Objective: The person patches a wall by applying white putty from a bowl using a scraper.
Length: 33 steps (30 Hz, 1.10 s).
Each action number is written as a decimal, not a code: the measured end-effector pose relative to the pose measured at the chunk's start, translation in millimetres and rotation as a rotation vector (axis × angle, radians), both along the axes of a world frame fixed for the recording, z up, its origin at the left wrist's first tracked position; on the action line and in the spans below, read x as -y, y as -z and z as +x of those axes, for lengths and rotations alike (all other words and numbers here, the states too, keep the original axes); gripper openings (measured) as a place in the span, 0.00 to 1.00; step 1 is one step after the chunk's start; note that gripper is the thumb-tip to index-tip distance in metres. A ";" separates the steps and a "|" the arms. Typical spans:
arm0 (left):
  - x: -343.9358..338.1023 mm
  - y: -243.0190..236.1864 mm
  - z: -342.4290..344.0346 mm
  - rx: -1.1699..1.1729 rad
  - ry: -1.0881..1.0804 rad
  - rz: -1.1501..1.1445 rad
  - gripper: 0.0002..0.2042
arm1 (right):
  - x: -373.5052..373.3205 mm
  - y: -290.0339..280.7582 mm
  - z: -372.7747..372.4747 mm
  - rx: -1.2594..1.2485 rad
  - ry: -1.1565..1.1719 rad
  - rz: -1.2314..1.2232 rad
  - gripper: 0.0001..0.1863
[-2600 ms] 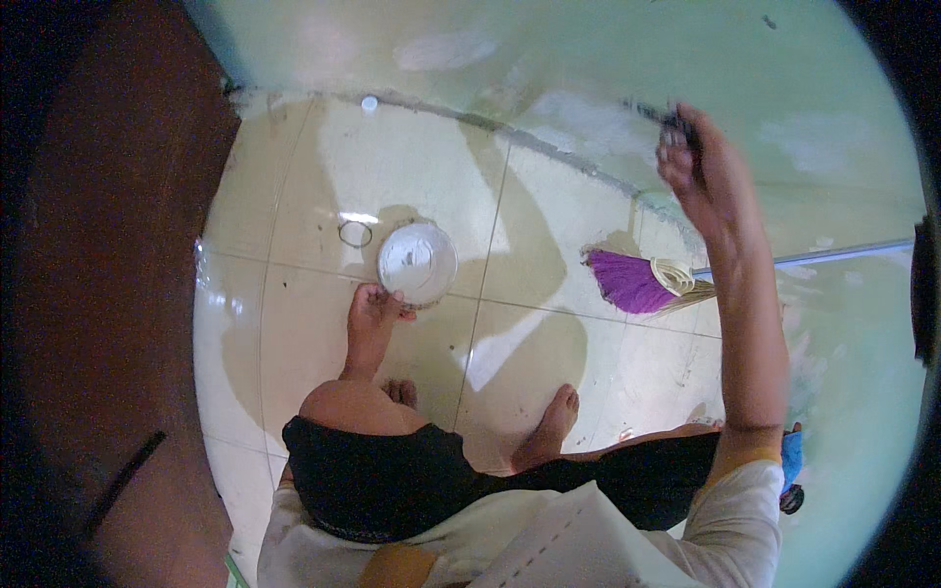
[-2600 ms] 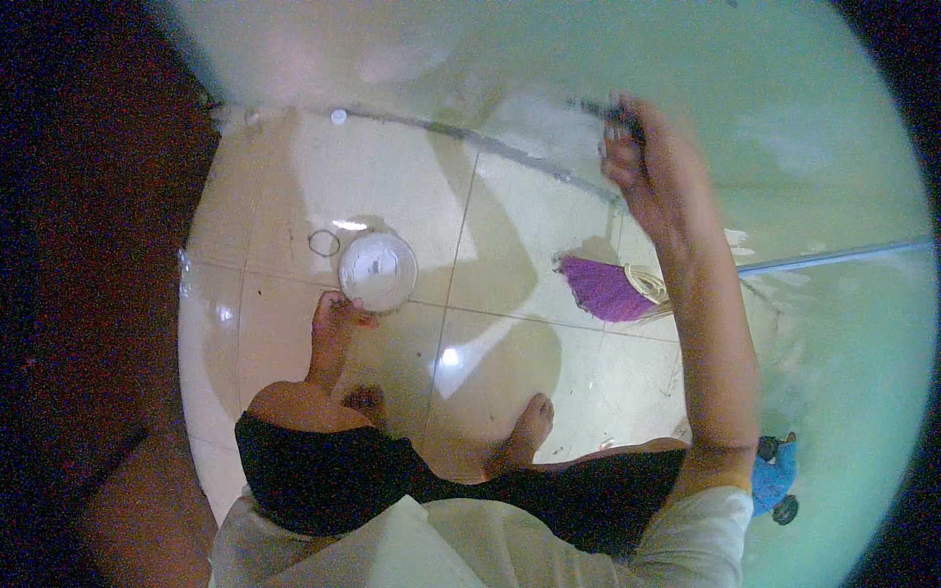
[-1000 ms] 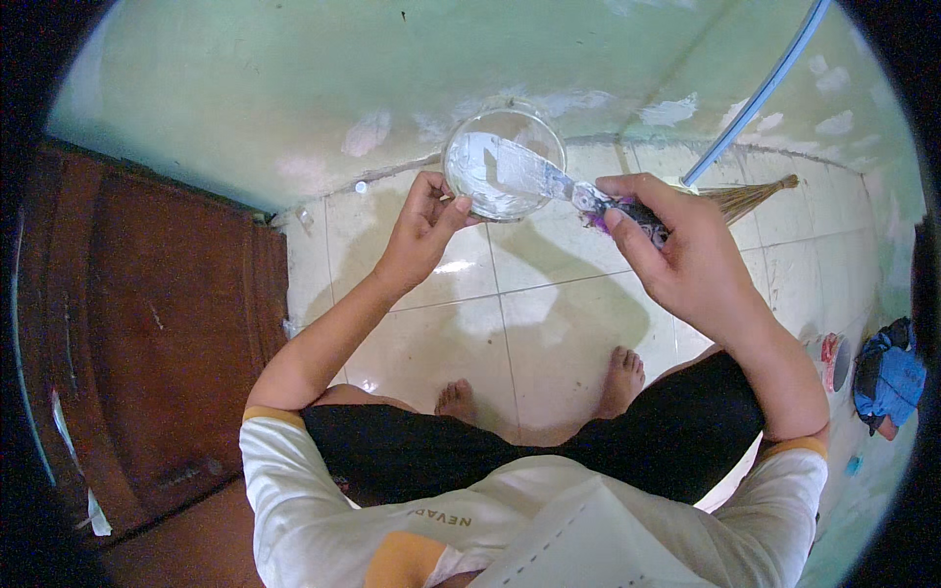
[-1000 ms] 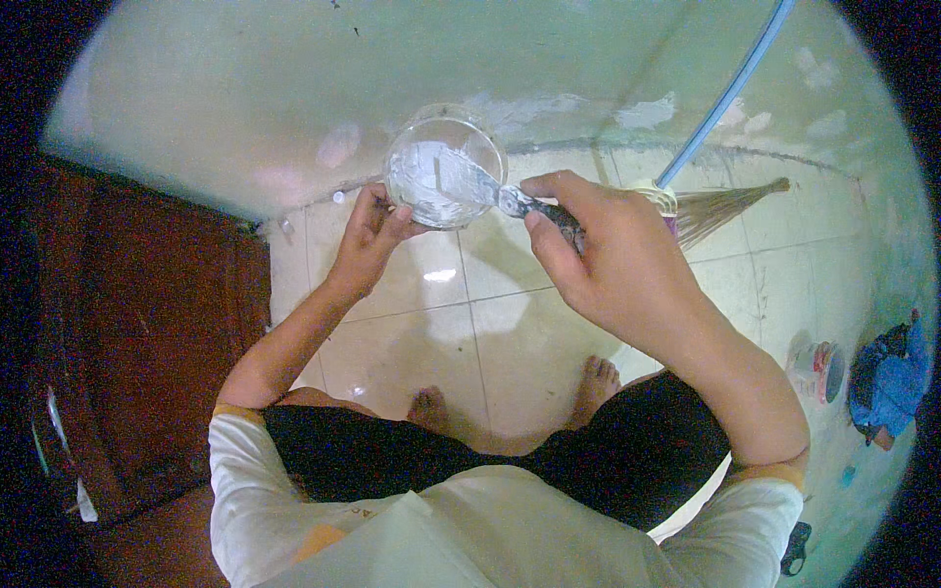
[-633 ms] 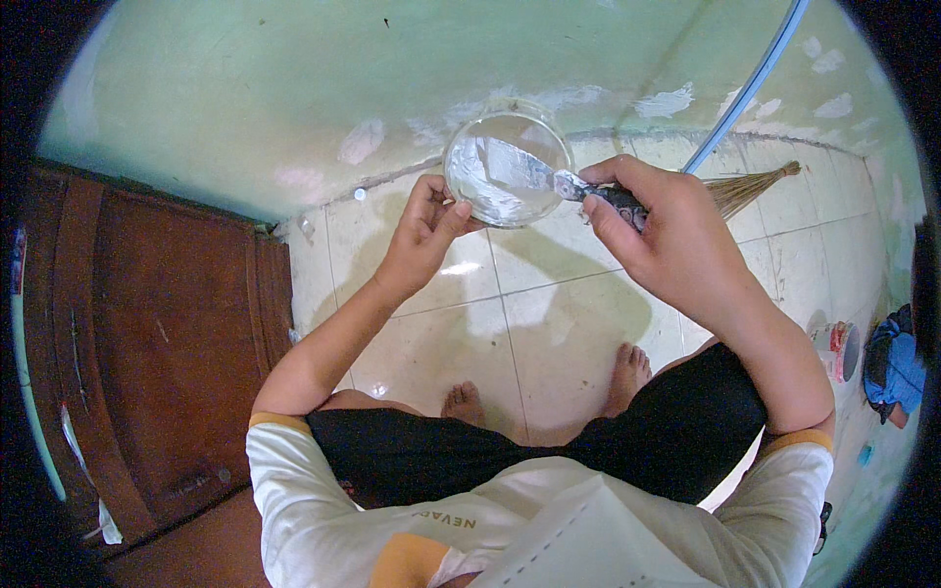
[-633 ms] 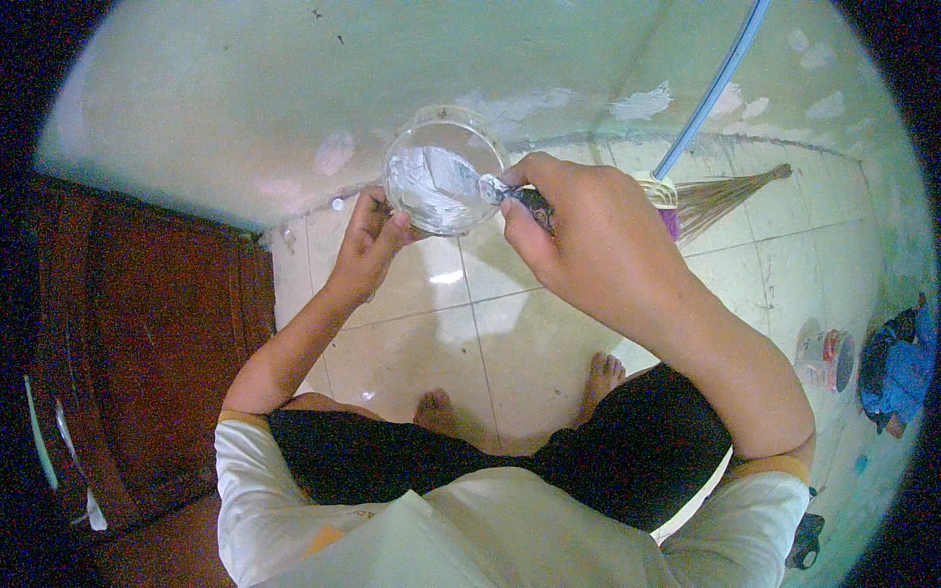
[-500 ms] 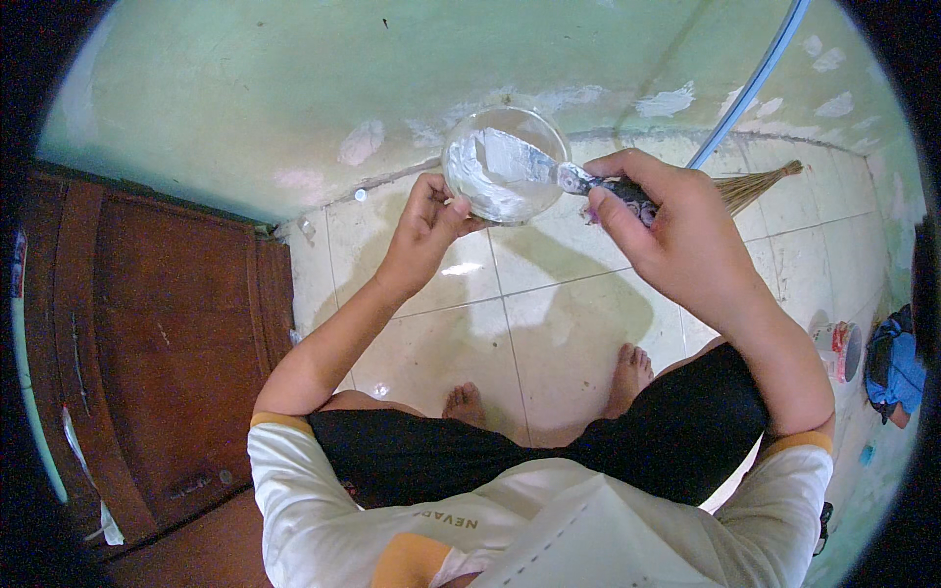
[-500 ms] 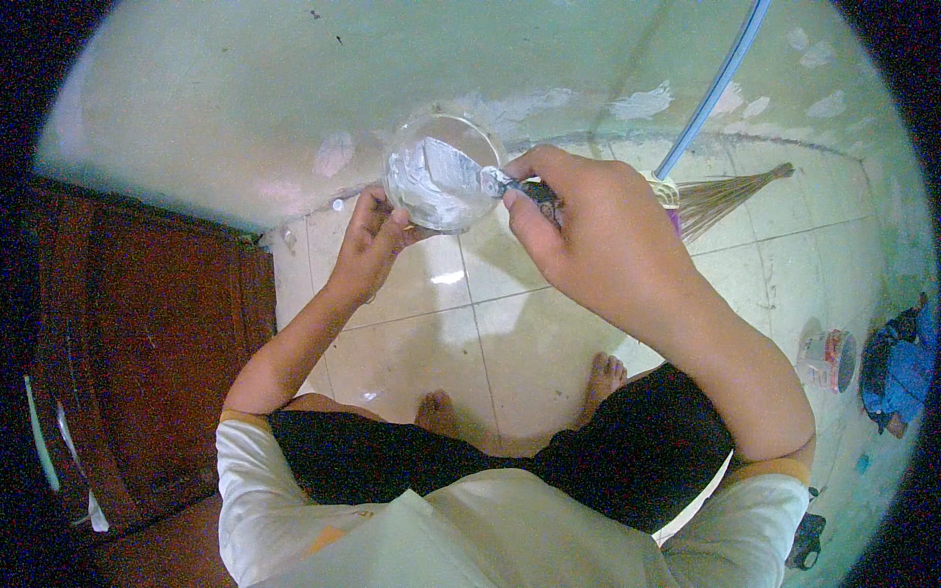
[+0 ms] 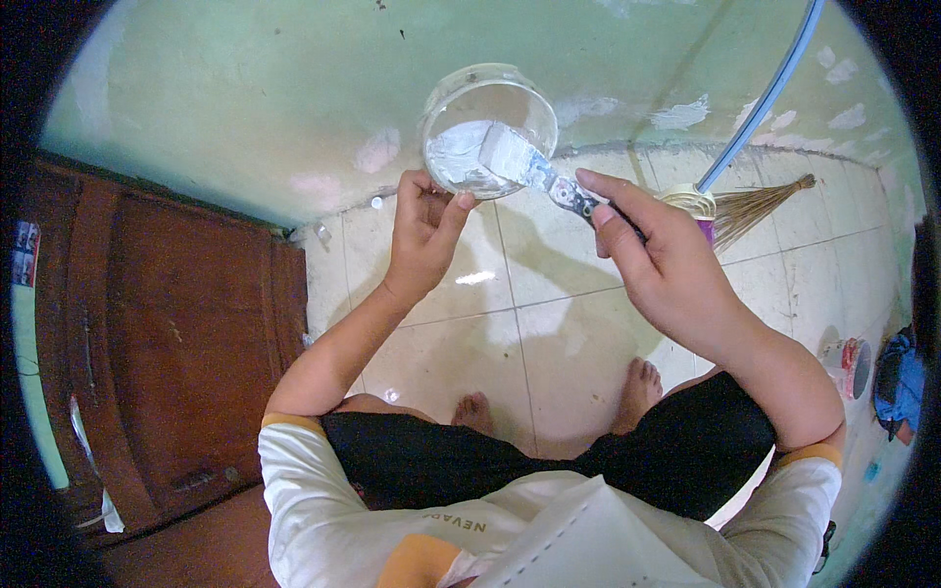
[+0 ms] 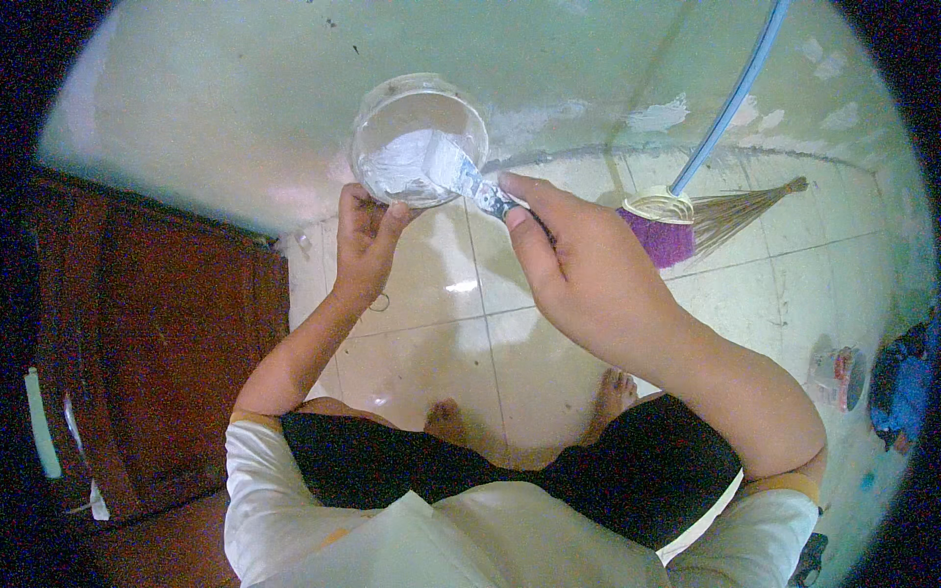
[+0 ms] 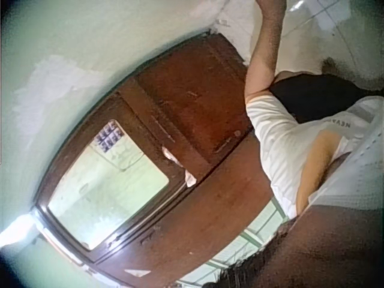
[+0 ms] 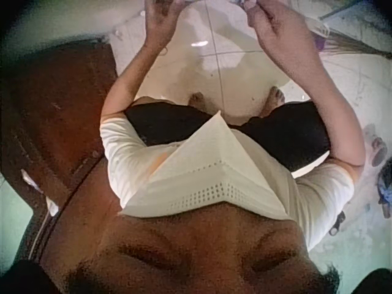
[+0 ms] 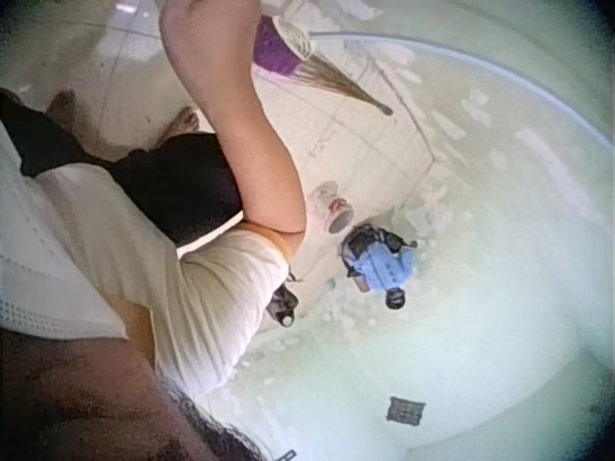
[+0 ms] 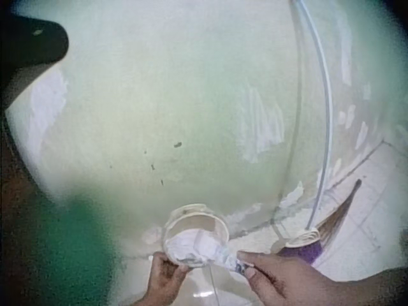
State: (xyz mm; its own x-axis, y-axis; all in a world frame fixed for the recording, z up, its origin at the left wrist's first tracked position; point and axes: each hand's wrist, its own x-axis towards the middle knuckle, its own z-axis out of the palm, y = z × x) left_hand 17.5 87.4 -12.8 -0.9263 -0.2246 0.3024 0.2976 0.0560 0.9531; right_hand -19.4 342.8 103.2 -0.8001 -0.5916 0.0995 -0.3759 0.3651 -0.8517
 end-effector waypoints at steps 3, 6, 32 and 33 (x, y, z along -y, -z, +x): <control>-1.4 2.5 0.6 -0.010 -0.050 -0.046 0.14 | 0.4 0.7 3.3 -0.120 -0.012 0.025 0.20; -6.8 -0.8 -2.9 -0.077 -0.048 -0.034 0.14 | 1.1 7.2 2.7 -0.223 -0.035 0.063 0.21; -15.4 -15.3 -7.8 -0.198 -0.055 0.047 0.15 | 15.3 0.5 14.0 0.098 -0.161 -0.051 0.24; -17.8 -18.9 -7.7 -0.212 -0.058 0.069 0.15 | 16.4 1.2 16.1 0.087 -0.161 -0.062 0.24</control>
State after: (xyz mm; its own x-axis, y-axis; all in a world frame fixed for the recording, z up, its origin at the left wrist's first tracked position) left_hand 9.8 105.3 6.1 -0.8289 -0.3024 0.4707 0.4894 0.0159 0.8719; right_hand -3.3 326.5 102.0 -0.7029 -0.7074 0.0743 -0.3493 0.2523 -0.9024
